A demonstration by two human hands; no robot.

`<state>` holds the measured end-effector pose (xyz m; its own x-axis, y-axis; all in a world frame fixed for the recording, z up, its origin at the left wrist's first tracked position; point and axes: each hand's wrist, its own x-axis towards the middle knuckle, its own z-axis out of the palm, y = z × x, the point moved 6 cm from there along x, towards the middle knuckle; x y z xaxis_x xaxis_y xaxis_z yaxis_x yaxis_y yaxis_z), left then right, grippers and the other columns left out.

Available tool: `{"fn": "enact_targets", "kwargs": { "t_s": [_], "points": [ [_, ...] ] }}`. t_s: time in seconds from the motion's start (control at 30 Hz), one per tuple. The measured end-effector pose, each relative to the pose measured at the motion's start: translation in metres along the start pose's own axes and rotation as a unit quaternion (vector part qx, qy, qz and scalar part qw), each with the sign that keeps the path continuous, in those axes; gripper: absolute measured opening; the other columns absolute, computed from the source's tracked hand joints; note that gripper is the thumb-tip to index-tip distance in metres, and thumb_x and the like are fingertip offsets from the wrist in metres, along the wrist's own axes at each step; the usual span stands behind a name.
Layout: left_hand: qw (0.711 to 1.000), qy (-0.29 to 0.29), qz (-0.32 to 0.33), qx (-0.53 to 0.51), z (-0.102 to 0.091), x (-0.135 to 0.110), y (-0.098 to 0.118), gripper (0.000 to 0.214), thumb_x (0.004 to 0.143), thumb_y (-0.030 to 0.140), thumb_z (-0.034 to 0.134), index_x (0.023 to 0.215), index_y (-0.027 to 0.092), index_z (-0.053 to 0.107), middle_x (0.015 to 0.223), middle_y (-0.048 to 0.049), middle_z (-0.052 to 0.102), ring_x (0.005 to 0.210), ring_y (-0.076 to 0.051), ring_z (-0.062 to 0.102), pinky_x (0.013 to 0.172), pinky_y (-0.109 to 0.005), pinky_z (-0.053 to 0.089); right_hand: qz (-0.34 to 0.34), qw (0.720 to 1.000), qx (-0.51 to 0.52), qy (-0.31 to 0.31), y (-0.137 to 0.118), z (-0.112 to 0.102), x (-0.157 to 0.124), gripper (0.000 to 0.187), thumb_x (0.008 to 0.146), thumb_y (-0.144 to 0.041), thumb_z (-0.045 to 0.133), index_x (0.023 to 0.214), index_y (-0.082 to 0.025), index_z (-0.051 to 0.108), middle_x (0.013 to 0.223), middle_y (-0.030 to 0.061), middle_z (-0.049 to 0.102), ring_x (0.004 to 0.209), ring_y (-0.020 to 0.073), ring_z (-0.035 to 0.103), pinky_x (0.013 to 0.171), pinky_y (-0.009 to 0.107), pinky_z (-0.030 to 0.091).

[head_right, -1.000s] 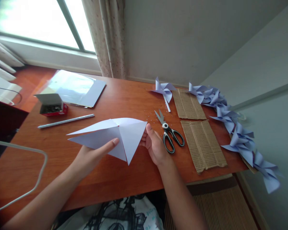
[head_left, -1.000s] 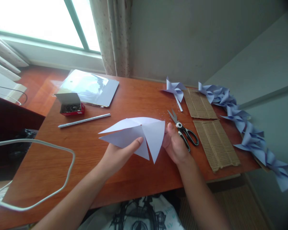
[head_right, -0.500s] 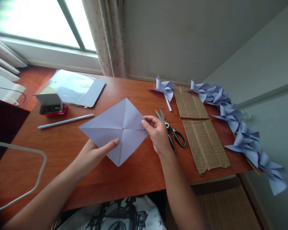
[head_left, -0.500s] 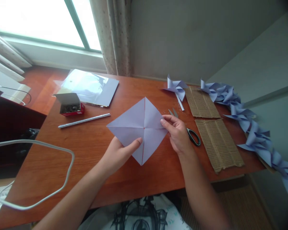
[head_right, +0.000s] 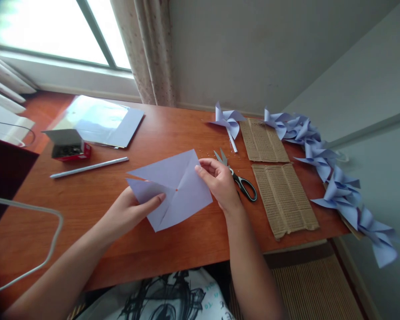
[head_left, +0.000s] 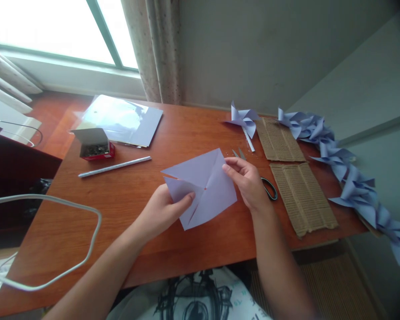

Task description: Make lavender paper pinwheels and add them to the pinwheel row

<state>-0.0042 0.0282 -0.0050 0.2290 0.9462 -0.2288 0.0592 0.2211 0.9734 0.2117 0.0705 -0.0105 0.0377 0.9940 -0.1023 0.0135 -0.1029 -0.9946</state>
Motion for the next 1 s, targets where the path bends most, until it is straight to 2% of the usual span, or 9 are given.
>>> {"fn": "enact_targets", "kwargs": {
  "t_s": [0.13, 0.23, 0.33, 0.4, 0.47, 0.53, 0.6, 0.8, 1.0],
  "points": [
    [1.0, 0.0, 0.004, -0.01, -0.001, 0.004, 0.001, 0.021, 0.082, 0.036, 0.073, 0.094, 0.019, 0.074, 0.087, -0.0064, 0.075, 0.085, -0.028, 0.071, 0.076, -0.035, 0.056, -0.002, 1.0, 0.026, 0.018, 0.003, 0.002, 0.001, 0.022, 0.078, -0.042, 0.081, 0.089, -0.024, 0.073, 0.086, 0.0005, 0.077, 0.079, 0.0186, 0.071, 0.072, 0.03, 0.058],
    [0.992, 0.114, 0.047, -0.001, -0.02, 0.005, 0.005, 0.039, 0.083, 0.035, 0.073, 0.119, 0.021, 0.066, 0.105, -0.0082, 0.074, 0.094, -0.026, 0.07, 0.078, -0.033, 0.055, -0.002, 0.999, 0.034, 0.023, 0.005, 0.002, 0.001, 0.022, 0.078, -0.041, 0.081, 0.087, -0.024, 0.072, 0.085, 0.0002, 0.076, 0.076, 0.0186, 0.071, 0.071, 0.03, 0.058],
    [0.946, 0.246, 0.167, 0.129, -0.034, -0.006, 0.027, 0.046, 0.084, 0.028, 0.071, 0.128, 0.024, 0.059, 0.127, -0.0094, 0.066, 0.107, -0.025, 0.065, 0.086, -0.033, 0.053, -0.004, 1.0, 0.023, 0.016, 0.004, 0.005, -0.001, 0.023, 0.076, -0.042, 0.082, 0.087, -0.024, 0.072, 0.086, 0.001, 0.077, 0.079, 0.02, 0.072, 0.073, 0.032, 0.059],
    [0.904, 0.274, 0.24, 0.225, -0.028, -0.016, 0.044, 0.041, 0.084, 0.022, 0.069, 0.125, 0.024, 0.061, 0.129, -0.0092, 0.063, 0.112, -0.025, 0.063, 0.091, -0.034, 0.051, -0.009, 1.0, 0.017, 0.004, 0.002, 0.009, -0.002, 0.022, 0.077, -0.041, 0.082, 0.087, -0.024, 0.073, 0.086, 0.001, 0.078, 0.08, 0.0203, 0.072, 0.073, 0.032, 0.059],
    [0.884, 0.23, 0.288, 0.287, -0.011, -0.021, 0.057, 0.029, 0.086, 0.019, 0.065, 0.114, 0.025, 0.065, 0.119, -0.0075, 0.067, 0.107, -0.023, 0.064, 0.091, -0.034, 0.051, -0.019, 1.0, 0.008, -0.014, 0.0, 0.014, -0.005, 0.02, 0.078, -0.041, 0.081, 0.087, -0.024, 0.073, 0.086, 0.0008, 0.078, 0.081, 0.0199, 0.073, 0.072, 0.031, 0.059],
    [0.893, 0.136, 0.287, 0.318, 0.01, -0.017, 0.061, 0.022, 0.089, 0.017, 0.061, 0.109, 0.024, 0.066, 0.107, -0.0054, 0.07, 0.094, -0.02, 0.067, 0.085, -0.033, 0.052, -0.028, 0.999, 0.002, -0.034, -0.003, 0.018, -0.007, 0.019, 0.079, -0.04, 0.081, 0.087, -0.024, 0.074, 0.086, 0.0004, 0.078, 0.08, 0.0189, 0.072, 0.071, 0.03, 0.058],
    [0.9, 0.087, 0.264, 0.336, 0.023, -0.009, 0.061, 0.021, 0.09, 0.02, 0.059, 0.11, 0.022, 0.065, 0.104, -0.0054, 0.071, 0.088, -0.02, 0.067, 0.08, -0.032, 0.052, -0.036, 0.998, -0.001, -0.051, -0.005, 0.022, -0.01, 0.02, 0.079, -0.04, 0.081, 0.087, -0.024, 0.074, 0.085, 0.0004, 0.077, 0.079, 0.0182, 0.071, 0.07, 0.029, 0.058],
    [0.91, 0.107, 0.231, 0.327, 0.024, 0.016, 0.056, 0.015, 0.09, 0.023, 0.061, 0.103, 0.02, 0.065, 0.099, -0.006, 0.069, 0.089, -0.02, 0.065, 0.074, -0.03, 0.049, -0.053, 0.996, 0.014, -0.072, -0.008, 0.028, -0.013, 0.022, 0.077, -0.04, 0.083, 0.089, -0.024, 0.073, 0.09, 0.0009, 0.077, 0.084, 0.0192, 0.072, 0.078, 0.032, 0.059],
    [0.931, 0.079, 0.239, 0.263, 0.021, 0.021, 0.043, 0.006, 0.09, 0.022, 0.062, 0.092, 0.02, 0.068, 0.082, -0.0016, 0.069, 0.077, -0.017, 0.064, 0.074, -0.028, 0.049, -0.079, 0.993, -0.05, -0.072, -0.008, 0.028, -0.014, 0.017, 0.082, -0.038, 0.079, 0.087, -0.023, 0.073, 0.088, 0.002, 0.076, 0.083, 0.0195, 0.071, 0.077, 0.033, 0.058]
  ]
}}
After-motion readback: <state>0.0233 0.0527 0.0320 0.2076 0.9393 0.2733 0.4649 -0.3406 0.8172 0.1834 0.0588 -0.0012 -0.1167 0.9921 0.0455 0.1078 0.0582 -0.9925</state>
